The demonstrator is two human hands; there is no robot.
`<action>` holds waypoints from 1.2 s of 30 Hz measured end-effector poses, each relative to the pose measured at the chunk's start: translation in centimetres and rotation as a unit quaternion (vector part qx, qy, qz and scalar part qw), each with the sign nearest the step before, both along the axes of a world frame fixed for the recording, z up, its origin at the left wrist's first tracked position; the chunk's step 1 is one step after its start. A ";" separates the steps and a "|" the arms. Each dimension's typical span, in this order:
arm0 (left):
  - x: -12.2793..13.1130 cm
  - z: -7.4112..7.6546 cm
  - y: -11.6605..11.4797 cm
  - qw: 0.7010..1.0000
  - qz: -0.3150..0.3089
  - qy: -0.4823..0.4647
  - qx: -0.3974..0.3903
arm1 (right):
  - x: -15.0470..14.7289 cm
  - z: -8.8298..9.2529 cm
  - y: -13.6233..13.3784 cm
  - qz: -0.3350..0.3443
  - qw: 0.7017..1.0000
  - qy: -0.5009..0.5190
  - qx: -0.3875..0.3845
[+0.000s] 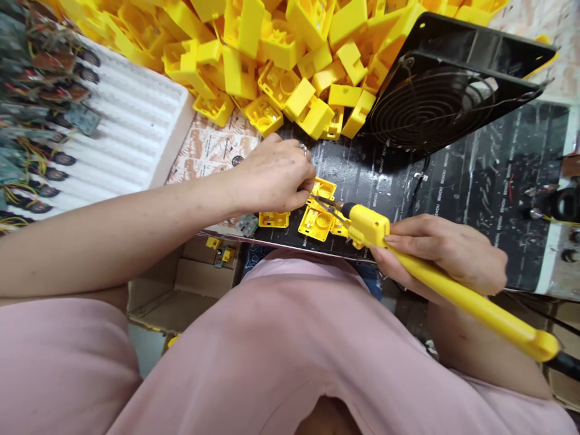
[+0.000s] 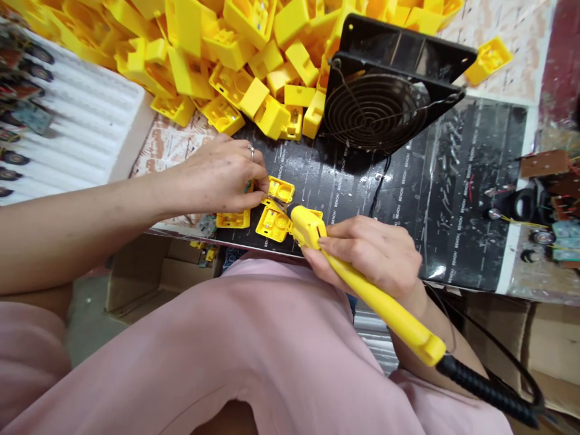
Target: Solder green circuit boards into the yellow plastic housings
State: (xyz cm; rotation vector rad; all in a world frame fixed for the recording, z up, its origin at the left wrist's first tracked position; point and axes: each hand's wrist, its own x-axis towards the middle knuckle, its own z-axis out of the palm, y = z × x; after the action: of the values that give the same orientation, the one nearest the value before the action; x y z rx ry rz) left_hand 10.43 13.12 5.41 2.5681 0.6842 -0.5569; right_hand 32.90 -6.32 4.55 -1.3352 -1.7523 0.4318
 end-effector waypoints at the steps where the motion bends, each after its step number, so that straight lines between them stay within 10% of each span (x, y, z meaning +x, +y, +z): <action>1: 0.0 0.1 0.0 1.000 0.000 0.004 0.001 | 0.2 -0.1 -0.3 -0.011 1.000 0.009 -0.005; 14: 0.1 0.3 0.1 1.000 0.016 -0.006 -0.012 | 0.6 0.9 -0.1 -0.014 1.000 0.012 -0.016; 22: -4.8 3.9 1.7 0.944 0.228 -0.234 -0.046 | 0.2 -0.9 -2.6 -0.174 0.984 0.022 -0.018; 29: -6.0 0.3 0.4 0.967 0.195 -0.164 -0.028 | -0.9 -1.1 -2.3 -0.156 0.984 0.081 0.021; 36: -3.3 -1.6 0.7 0.939 0.244 -0.167 -0.179 | -0.5 -1.4 -3.1 -0.213 0.975 0.056 -0.023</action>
State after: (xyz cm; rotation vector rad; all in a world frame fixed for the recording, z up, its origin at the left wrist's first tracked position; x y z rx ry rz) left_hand 7.09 13.86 3.79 1.9823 0.9516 -0.0656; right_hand 32.43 -9.41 3.15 -1.6358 -1.3219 0.2994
